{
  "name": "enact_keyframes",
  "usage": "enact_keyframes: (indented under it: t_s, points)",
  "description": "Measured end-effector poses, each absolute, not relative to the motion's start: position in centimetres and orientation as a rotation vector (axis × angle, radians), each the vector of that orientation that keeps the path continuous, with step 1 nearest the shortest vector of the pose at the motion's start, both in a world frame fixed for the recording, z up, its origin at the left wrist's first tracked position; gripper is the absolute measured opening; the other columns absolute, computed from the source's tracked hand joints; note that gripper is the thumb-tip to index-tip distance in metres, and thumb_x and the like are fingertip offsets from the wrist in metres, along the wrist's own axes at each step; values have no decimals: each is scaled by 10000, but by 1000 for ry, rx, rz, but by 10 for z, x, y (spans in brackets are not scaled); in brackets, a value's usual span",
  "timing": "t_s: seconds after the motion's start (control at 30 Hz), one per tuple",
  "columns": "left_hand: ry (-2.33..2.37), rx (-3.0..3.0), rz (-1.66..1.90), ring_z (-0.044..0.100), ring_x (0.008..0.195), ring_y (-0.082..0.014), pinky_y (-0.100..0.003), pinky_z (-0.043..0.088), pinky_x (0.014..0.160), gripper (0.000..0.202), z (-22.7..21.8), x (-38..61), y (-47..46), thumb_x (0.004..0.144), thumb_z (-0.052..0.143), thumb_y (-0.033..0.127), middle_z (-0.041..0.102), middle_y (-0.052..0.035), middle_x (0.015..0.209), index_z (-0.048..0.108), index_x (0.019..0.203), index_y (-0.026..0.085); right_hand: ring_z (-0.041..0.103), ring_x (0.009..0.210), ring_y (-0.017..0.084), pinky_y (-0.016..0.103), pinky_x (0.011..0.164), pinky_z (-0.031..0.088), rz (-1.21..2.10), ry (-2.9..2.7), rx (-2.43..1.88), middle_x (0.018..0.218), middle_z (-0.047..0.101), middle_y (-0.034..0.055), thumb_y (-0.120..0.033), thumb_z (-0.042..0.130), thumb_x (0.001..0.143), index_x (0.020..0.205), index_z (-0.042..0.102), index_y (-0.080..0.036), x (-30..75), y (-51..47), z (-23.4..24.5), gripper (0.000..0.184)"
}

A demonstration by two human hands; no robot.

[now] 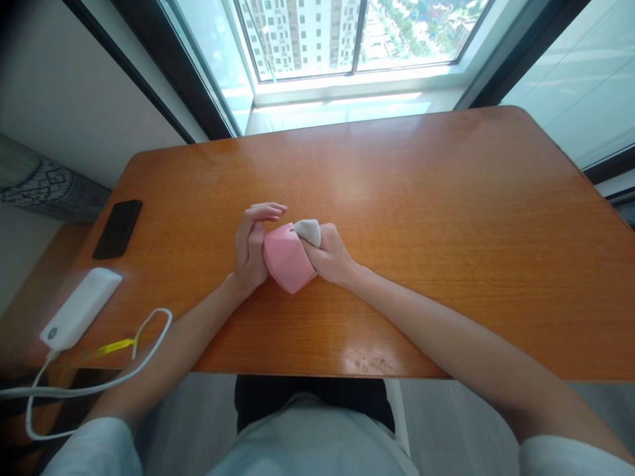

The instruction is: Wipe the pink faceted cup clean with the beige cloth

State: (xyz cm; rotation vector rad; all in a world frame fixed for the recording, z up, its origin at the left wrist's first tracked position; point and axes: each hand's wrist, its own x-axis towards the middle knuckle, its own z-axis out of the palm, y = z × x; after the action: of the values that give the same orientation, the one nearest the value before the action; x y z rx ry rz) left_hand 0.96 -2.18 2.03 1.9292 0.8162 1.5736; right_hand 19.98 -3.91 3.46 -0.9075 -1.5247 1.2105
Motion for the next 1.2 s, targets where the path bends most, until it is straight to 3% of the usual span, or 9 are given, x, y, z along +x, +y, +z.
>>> enact_keyframes:
  t_s: [0.13, 0.3, 0.63, 0.8, 1.0, 1.2]
  points:
    - [687, 2293, 1526, 700, 1311, -243, -461, 583, 1118, 319, 25, 2, -22, 1196, 374, 323, 724, -107, 1423, 646, 1348, 256, 407, 621, 106, 267, 577, 354, 1219, -1511, -935, 649, 478, -46, -540, 762, 941, 662, 538, -211, 199, -39, 34, 485]
    - [488, 2673, 1524, 716, 1310, -286, -508, 608, 1095, 344, 30, -6, -14, 1176, 381, 312, 743, -157, 1404, 641, 1386, 230, 396, 604, 99, 264, 563, 350, 1197, -1530, -867, 643, 486, -51, -552, 758, 960, 674, 559, -209, 200, -39, 35, 489]
    - [312, 2874, 1504, 753, 1298, -286, -487, 664, 1012, 356, 39, -11, -14, 1166, 383, 373, 792, -151, 1353, 665, 1330, 233, 400, 605, 101, 262, 562, 362, 1179, -1543, -866, 650, 493, -48, -599, 728, 980, 689, 559, -212, 200, -39, 35, 513]
    - [234, 2917, 1471, 753, 1308, -301, -512, 661, 1013, 311, 34, -13, -14, 1077, 478, 348, 774, -159, 1413, 690, 1282, 250, 390, 617, 109, 267, 562, 357, 1193, -1529, -920, 651, 468, -46, -624, 730, 965, 689, 543, -221, 200, -40, 37, 523]
    - [339, 2784, 1163, 743, 1360, -345, -636, 575, 1173, 304, 26, -9, -18, 975, 663, 423, 797, -48, 1419, 739, 1268, 393, 443, 651, 129, 275, 585, 400, 1208, -1512, -967, 659, 506, -29, -666, 696, 954, 700, 582, -219, 200, -40, 35, 527]
    - [375, 2699, 1040, 730, 1379, -357, -668, 522, 1243, 289, 27, -9, -16, 947, 735, 449, 793, -48, 1428, 776, 1229, 400, 458, 647, 130, 285, 609, 428, 1219, -1493, -959, 669, 522, -29, -662, 692, 967, 726, 607, -217, 199, -40, 34, 513]
